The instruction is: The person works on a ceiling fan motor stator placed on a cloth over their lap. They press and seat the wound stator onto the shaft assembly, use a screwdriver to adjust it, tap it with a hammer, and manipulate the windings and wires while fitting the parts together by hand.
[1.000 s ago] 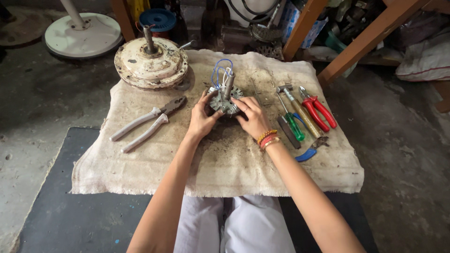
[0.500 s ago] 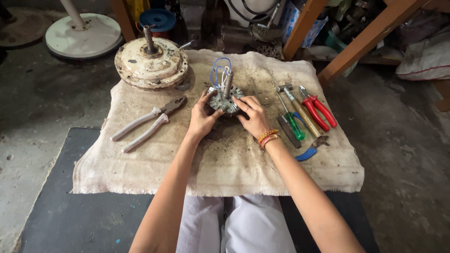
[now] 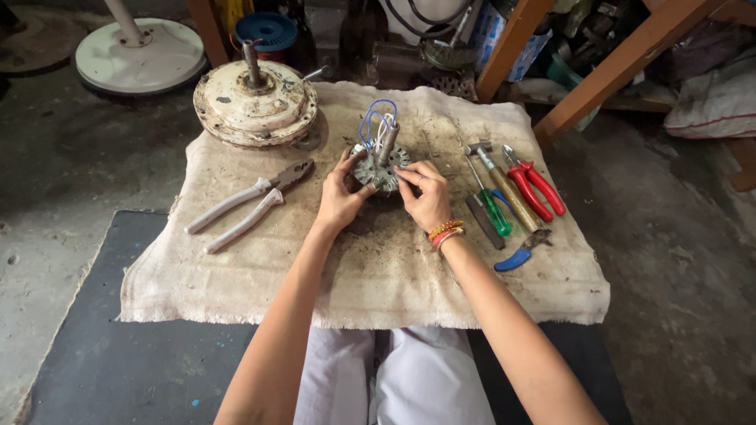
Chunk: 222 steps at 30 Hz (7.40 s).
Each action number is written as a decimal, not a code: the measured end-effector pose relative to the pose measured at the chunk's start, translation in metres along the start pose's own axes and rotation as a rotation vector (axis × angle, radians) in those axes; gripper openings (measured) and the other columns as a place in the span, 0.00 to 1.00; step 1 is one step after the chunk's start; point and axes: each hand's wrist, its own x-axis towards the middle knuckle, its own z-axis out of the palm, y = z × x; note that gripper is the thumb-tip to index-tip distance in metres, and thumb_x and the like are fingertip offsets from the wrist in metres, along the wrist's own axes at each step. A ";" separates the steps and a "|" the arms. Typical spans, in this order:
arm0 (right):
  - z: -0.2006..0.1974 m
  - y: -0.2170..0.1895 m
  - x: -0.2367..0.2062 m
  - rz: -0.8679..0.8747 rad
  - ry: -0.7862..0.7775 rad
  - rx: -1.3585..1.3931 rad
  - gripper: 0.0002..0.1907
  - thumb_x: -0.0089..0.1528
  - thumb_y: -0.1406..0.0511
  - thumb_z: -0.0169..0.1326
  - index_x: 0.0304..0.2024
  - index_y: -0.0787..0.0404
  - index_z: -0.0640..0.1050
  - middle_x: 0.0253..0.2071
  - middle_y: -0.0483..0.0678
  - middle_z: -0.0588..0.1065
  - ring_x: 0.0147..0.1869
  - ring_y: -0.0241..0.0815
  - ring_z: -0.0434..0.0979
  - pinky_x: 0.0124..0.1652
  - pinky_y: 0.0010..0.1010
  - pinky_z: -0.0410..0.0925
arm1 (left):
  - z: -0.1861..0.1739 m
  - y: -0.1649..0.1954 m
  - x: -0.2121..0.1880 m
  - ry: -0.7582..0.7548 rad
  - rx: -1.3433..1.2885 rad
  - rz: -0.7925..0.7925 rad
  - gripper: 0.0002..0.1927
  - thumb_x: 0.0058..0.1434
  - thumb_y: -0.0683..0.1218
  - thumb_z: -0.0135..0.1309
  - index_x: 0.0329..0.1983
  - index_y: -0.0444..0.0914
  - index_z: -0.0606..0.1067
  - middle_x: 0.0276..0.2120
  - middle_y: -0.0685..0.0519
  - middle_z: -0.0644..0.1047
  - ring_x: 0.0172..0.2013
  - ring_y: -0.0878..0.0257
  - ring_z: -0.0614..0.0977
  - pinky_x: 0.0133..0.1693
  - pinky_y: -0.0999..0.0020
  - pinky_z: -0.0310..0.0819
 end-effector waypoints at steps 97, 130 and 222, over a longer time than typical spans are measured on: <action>-0.066 0.006 -0.009 0.301 0.249 -0.546 0.13 0.57 0.72 0.59 0.44 0.58 0.84 0.38 0.52 0.80 0.42 0.56 0.81 0.44 0.44 0.72 | 0.006 0.034 -0.021 -0.059 0.263 0.049 0.41 0.62 0.49 0.56 0.75 0.33 0.53 0.76 0.34 0.46 0.74 0.36 0.52 0.71 0.52 0.50; -0.010 -0.020 -0.009 0.596 -0.054 0.310 0.14 0.57 0.75 0.63 0.46 0.68 0.83 0.37 0.49 0.84 0.36 0.33 0.83 0.36 0.22 0.74 | 0.007 0.018 -0.033 -0.043 0.230 0.056 0.42 0.60 0.46 0.59 0.75 0.33 0.55 0.76 0.35 0.49 0.74 0.37 0.55 0.71 0.53 0.53; -0.073 0.025 -0.068 0.405 0.008 -0.760 0.13 0.57 0.62 0.61 0.40 0.64 0.83 0.52 0.57 0.75 0.61 0.58 0.70 0.59 0.48 0.63 | 0.030 0.038 0.069 0.119 -0.676 -0.314 0.12 0.66 0.42 0.55 0.47 0.29 0.79 0.35 0.46 0.83 0.30 0.61 0.82 0.34 0.60 0.76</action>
